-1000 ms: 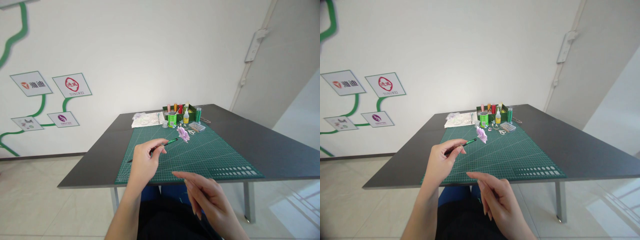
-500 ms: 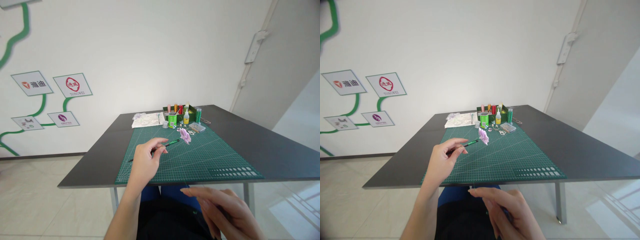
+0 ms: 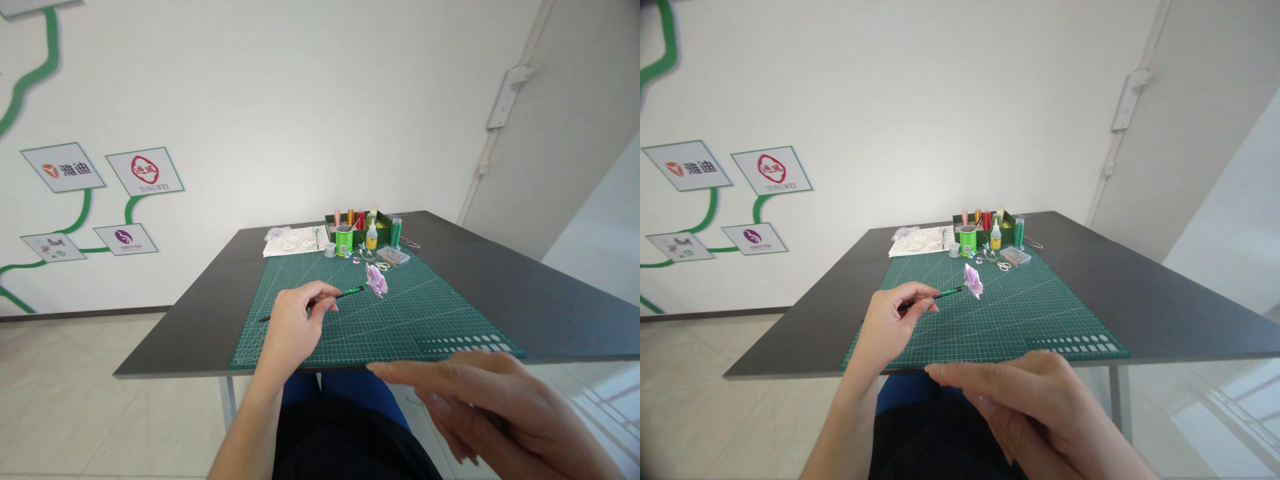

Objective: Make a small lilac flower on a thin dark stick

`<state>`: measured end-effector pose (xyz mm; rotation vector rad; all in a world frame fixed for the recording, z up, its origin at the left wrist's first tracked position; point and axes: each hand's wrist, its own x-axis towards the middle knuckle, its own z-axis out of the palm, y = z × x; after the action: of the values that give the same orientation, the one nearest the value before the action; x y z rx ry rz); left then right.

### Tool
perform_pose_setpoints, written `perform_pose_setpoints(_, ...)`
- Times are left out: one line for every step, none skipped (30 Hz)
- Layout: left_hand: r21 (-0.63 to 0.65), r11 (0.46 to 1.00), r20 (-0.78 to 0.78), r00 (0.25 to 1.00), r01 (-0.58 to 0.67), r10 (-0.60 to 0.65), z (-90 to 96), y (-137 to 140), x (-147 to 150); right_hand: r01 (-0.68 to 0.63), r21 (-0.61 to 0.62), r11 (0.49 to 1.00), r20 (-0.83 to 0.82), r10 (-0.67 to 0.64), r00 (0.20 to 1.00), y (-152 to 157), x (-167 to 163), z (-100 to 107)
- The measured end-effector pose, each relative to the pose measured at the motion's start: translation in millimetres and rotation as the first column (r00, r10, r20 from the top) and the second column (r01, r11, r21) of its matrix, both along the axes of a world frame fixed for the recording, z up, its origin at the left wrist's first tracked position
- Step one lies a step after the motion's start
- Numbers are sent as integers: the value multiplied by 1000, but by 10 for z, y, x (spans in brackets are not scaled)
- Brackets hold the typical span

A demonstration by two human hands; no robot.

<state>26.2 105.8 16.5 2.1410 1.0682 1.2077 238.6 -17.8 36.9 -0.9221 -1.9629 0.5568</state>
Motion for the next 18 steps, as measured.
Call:
perform_pose_setpoints(-3,1000,-10,1000,3,-3,1,-5,4,-16,6,1000,5,16,1000,48,12,55)
perform_pose_setpoints(-5,1000,-21,1000,8,-8,3,-10,8,-26,15,1000,5,26,1000,101,22,114)
perform_pose_setpoints(-7,1000,-31,999,15,-15,6,-15,11,-29,22,999,2,29,1000,156,29,175)
perform_pose_setpoints(-7,1000,-41,999,23,-23,10,-20,15,-25,30,999,-6,25,1000,213,32,237)
perform_pose_setpoints(-7,1000,-52,998,30,-31,14,-25,17,-17,35,999,-10,17,1000,269,33,296)
perform_pose_setpoints(-5,999,-61,998,35,-35,19,-31,19,-3,39,999,-12,3,1000,325,31,353)
perform_pose_setpoints(-3,999,-69,997,37,-37,24,-36,19,13,43,999,-7,-12,1000,379,27,406)
perform_pose_setpoints(-1,999,-75,996,38,-38,29,-41,19,28,51,998,1,-28,1000,433,21,456)
perform_pose_setpoints(1,999,-78,996,39,-38,34,-47,19,40,66,997,8,-41,999,486,13,502)
perform_pose_setpoints(4,999,-79,996,41,-41,39,-52,17,48,83,995,16,-50,999,538,5,546)
perform_pose_setpoints(7,999,-80,996,46,-45,43,-59,16,53,102,993,23,-56,998,591,-5,588)
perform_pose_setpoints(9,999,-83,995,51,-50,48,-67,14,53,119,991,30,-57,998,643,-16,627)
perform_pose_setpoints(10,998,-86,995,57,-56,53,-75,13,53,133,990,37,-58,998,696,-26,664)
perform_pose_setpoints(12,998,-86,994,62,-61,58,-85,12,51,141,989,42,-57,997,748,-37,698)
perform_pose_setpoints(12,998,-85,994,68,-67,62,-96,11,44,145,988,46,-51,998,800,-46,729)
perform_pose_setpoints(10,997,-84,994,75,-73,67,-107,11,37,145,989,46,-44,998,851,-54,756)
perform_pose_setpoints(8,997,-82,993,80,-79,71,-117,10,29,140,990,43,-35,998,901,-59,779)
perform_pose_setpoints(4,996,-81,993,85,-84,74,-126,9,18,132,991,39,-24,999,951,-62,798)
